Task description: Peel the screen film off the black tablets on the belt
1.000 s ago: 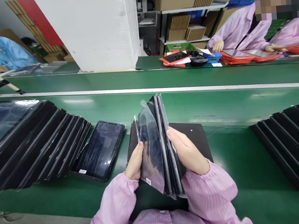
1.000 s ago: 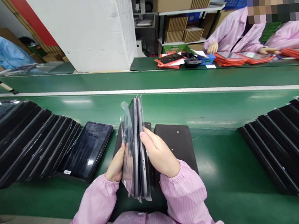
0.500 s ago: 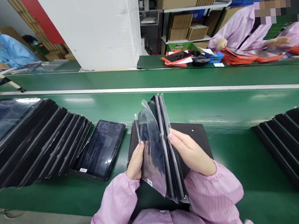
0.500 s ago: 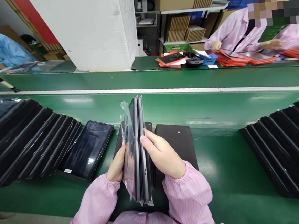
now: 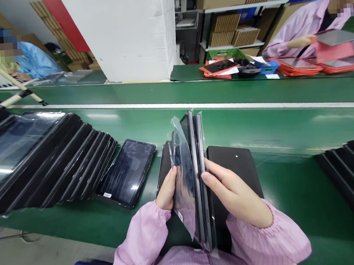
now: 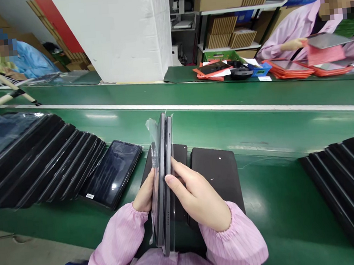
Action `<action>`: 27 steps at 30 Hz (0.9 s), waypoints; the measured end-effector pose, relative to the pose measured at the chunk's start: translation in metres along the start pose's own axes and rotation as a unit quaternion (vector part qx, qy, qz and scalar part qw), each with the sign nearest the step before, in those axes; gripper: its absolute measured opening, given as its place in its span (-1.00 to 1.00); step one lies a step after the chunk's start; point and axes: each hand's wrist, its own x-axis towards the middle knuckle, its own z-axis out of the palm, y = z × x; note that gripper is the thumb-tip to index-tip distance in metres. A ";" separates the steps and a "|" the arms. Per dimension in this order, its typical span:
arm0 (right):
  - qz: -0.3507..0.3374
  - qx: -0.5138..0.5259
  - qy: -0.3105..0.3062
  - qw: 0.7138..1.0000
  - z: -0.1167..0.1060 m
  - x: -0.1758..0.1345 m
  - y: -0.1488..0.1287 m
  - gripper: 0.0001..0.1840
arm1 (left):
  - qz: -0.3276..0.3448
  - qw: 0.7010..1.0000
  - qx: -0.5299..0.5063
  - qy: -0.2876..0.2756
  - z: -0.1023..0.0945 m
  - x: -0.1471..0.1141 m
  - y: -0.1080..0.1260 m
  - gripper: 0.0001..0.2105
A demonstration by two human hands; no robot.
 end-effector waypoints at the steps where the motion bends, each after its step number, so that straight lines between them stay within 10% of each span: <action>1: -0.001 -0.004 0.000 1.000 -0.001 -0.001 0.000 -0.51 | 0.001 1.000 -0.001 -0.004 0.000 0.000 0.000 -0.46; 27: -0.033 -0.018 0.007 0.999 -0.003 -0.007 -0.001 -0.53 | -0.057 0.994 -0.096 -0.017 -0.002 -0.005 0.005 -0.63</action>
